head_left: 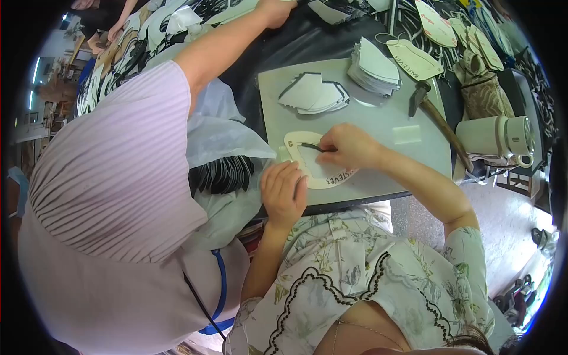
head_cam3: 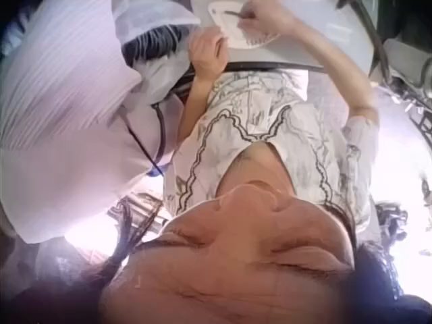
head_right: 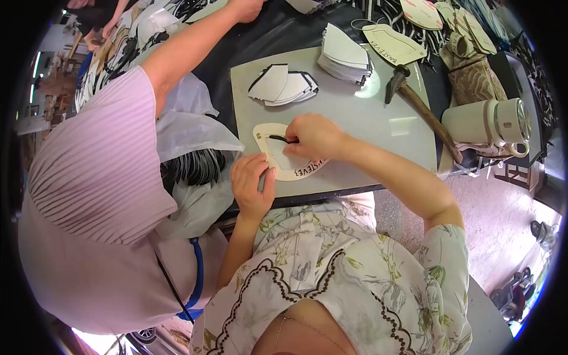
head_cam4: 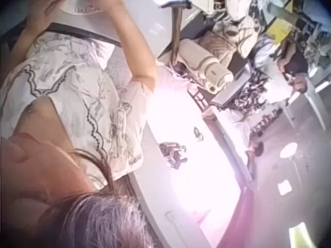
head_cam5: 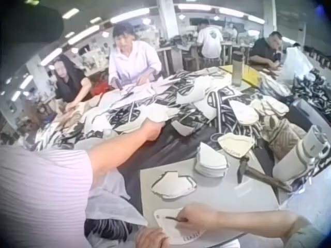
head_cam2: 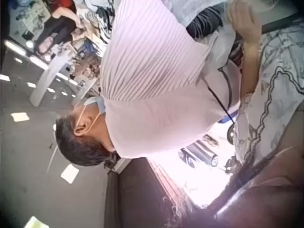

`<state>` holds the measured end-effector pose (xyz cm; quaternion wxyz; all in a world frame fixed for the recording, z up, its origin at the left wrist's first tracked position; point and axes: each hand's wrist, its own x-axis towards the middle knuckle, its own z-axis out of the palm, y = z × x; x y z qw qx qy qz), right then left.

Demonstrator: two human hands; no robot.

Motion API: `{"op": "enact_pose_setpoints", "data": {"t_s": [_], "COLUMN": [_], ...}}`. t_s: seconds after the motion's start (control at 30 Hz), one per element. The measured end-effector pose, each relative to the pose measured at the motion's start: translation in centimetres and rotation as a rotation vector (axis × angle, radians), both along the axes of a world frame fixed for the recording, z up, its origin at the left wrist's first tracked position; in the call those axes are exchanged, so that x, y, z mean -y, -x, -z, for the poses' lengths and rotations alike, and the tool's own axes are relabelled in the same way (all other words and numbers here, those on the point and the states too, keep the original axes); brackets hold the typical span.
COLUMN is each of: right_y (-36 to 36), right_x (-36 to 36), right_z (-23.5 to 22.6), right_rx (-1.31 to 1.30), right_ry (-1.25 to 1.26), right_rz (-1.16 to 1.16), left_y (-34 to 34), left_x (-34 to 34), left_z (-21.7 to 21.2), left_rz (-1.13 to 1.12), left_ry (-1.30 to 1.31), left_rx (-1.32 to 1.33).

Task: Flattening and assembling shoe upper components on a template using a hammer.

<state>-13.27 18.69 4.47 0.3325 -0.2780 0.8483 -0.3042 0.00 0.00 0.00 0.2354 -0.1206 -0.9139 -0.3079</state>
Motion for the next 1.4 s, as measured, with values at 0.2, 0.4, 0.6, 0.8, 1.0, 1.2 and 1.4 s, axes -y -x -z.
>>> {"op": "enact_pose_setpoints", "data": {"t_s": [0.2, 0.4, 0.6, 0.8, 1.0, 1.2, 1.4], "right_y": [-0.2, -0.1, -0.3, -0.6, -0.7, -0.4, -0.3], "right_x": [-0.3, -0.2, 0.1, 0.5, 0.3, 0.2, 0.1], "right_z": [0.4, 0.0, 0.1, -0.3, 0.5, 0.7, 0.9], "right_rx": [-0.053, -0.005, -0.079, -0.084, -0.089, -0.053, -0.046], "right_ry": [-0.008, -0.005, -0.041, -0.087, -0.041, 0.007, 0.025], "right_rz": [0.033, 0.048, 0.018, 0.025, 0.04, 0.047, 0.037], "left_y": [0.0, -0.1, -0.1, -0.2, -0.3, -0.5, -0.3], "left_x": [-0.5, -0.4, -0.4, -1.0, -1.2, -0.8, -0.7], "left_z": [0.0, 0.0, -0.1, -1.4, -1.3, -0.3, -0.7], "left_rz": [-0.011, -0.011, -0.002, -0.001, -0.041, -0.05, -0.03], "left_ry": [0.005, 0.013, 0.014, 0.327, 0.317, 0.14, 0.16], "left_rx": [0.002, 0.013, 0.012, 0.142, 0.193, 0.122, 0.102]}}
